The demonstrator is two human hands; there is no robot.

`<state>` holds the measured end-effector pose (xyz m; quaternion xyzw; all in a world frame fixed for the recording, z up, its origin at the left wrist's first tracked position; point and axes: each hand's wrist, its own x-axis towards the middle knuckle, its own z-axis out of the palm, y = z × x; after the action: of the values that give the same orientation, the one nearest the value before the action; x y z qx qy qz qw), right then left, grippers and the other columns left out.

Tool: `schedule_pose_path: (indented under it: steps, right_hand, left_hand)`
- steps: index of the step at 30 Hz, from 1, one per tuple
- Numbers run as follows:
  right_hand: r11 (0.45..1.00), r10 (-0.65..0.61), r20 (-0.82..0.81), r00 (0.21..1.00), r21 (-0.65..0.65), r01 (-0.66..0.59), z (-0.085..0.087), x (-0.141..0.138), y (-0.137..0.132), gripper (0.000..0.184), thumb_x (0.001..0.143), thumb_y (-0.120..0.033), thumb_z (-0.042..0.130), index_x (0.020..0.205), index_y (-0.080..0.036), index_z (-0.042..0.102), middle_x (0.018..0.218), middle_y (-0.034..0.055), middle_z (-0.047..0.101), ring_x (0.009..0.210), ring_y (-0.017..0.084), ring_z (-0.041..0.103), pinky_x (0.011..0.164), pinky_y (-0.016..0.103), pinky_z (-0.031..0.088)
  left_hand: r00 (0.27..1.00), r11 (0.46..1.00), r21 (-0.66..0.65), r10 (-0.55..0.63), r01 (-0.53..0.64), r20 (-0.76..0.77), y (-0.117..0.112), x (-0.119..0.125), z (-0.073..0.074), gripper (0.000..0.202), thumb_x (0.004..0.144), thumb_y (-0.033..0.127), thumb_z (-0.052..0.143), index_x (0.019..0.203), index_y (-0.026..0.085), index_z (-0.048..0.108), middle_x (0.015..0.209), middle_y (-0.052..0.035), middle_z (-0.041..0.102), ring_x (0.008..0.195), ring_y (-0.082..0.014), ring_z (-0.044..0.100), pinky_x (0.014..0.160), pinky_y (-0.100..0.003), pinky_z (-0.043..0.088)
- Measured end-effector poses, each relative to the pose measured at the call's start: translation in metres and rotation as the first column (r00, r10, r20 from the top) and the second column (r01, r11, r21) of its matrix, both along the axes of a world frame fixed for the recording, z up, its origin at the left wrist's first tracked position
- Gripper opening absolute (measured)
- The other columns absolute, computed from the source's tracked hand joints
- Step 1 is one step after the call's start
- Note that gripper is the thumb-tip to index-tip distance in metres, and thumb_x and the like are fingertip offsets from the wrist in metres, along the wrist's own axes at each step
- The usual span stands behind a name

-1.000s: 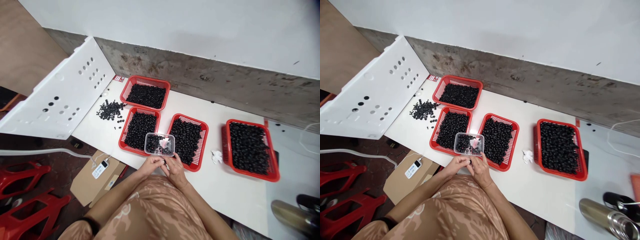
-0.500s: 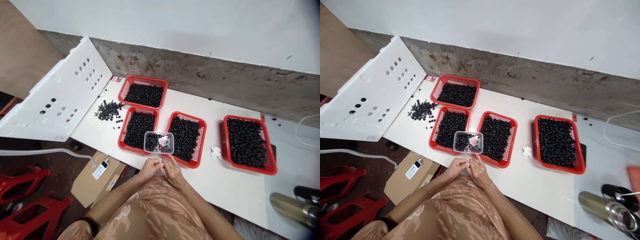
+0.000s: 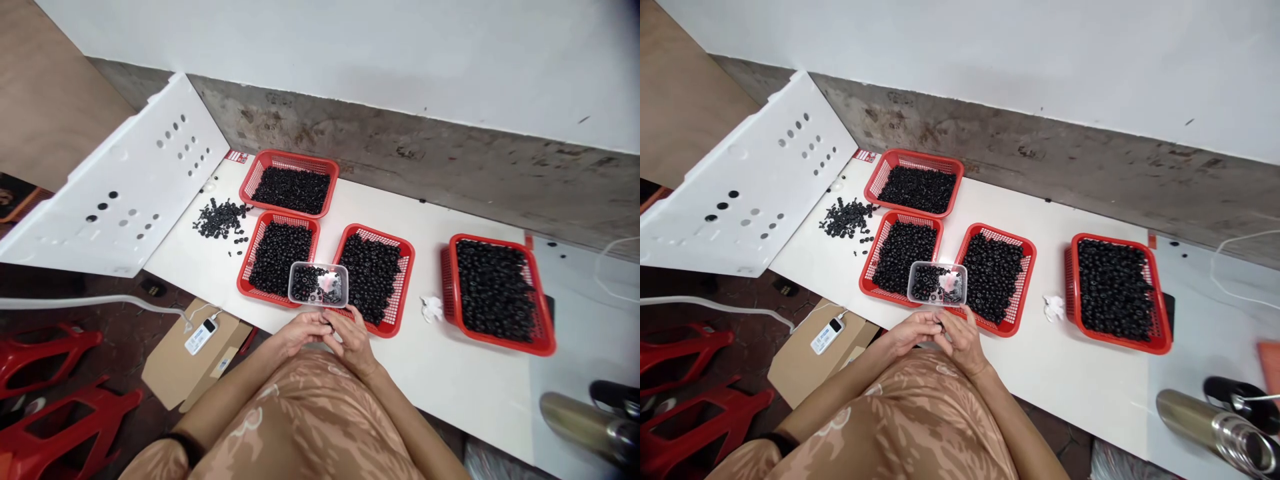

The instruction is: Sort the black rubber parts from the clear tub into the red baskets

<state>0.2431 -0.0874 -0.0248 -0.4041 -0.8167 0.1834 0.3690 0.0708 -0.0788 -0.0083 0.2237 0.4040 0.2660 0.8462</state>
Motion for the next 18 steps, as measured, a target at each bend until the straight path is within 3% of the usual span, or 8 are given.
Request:
schedule_pose_path:
  steps: [4, 8, 12, 15, 18]
  right_hand:
    - [1.000, -0.015, 0.039, 0.999, 0.004, 0.015, -0.001, 0.001, 0.000, 0.037, 0.089, -0.019, 0.054, 0.126, -0.016, 0.050, 0.103, 0.0126, 0.070, 0.092, 0.021, 0.067, 0.099, 0.053, 0.038]
    - [1.000, 0.007, 0.102, 0.995, 0.007, -0.007, -0.003, 0.001, -0.001, 0.041, 0.090, -0.018, 0.051, 0.130, -0.013, 0.045, 0.100, 0.0128, 0.069, 0.091, 0.021, 0.066, 0.099, 0.053, 0.041]
    - [0.998, 0.040, 0.098, 0.994, 0.050, -0.045, -0.009, 0.003, -0.004, 0.042, 0.091, -0.016, 0.049, 0.132, -0.010, 0.043, 0.095, 0.0120, 0.069, 0.089, 0.020, 0.066, 0.100, 0.049, 0.044]
    - [0.995, 0.079, 0.094, 0.992, 0.047, -0.084, -0.012, 0.005, -0.006, 0.043, 0.091, -0.015, 0.048, 0.133, -0.011, 0.043, 0.098, 0.0117, 0.069, 0.089, 0.019, 0.066, 0.101, 0.049, 0.044]
    - [0.998, 0.059, 0.086, 0.995, 0.011, -0.060, -0.012, 0.013, -0.004, 0.044, 0.091, -0.017, 0.051, 0.134, -0.015, 0.043, 0.103, 0.0103, 0.069, 0.091, 0.019, 0.066, 0.101, 0.048, 0.043]
  left_hand:
    - [0.999, 0.999, 0.041, -0.020, 0.022, -0.036, -0.002, 0.003, 0.006, 0.032, 0.073, 0.043, 0.070, 0.083, 0.012, 0.069, 0.081, -0.0083, 0.069, 0.076, -0.0179, 0.062, 0.075, -0.029, 0.044]
    - [0.983, 0.988, 0.151, 0.051, -0.025, -0.176, -0.003, 0.009, 0.007, 0.033, 0.072, 0.044, 0.069, 0.068, 0.011, 0.068, 0.064, -0.0041, 0.064, 0.063, -0.0136, 0.053, 0.065, -0.025, 0.040]
    - [0.966, 0.981, 0.195, 0.058, -0.008, -0.251, -0.007, 0.016, 0.003, 0.035, 0.072, 0.045, 0.068, 0.069, 0.010, 0.068, 0.063, -0.0033, 0.064, 0.061, -0.0124, 0.051, 0.064, -0.024, 0.038]
    - [0.959, 0.963, 0.263, 0.022, 0.055, -0.281, -0.009, 0.016, -0.001, 0.034, 0.077, 0.043, 0.063, 0.076, 0.009, 0.068, 0.069, -0.0042, 0.066, 0.065, -0.0137, 0.053, 0.066, -0.024, 0.040]
    - [0.919, 0.893, 0.409, -0.015, 0.189, -0.393, -0.001, 0.008, -0.004, 0.036, 0.085, 0.042, 0.053, 0.075, 0.011, 0.068, 0.073, -0.0041, 0.066, 0.072, -0.0159, 0.057, 0.070, -0.025, 0.042]
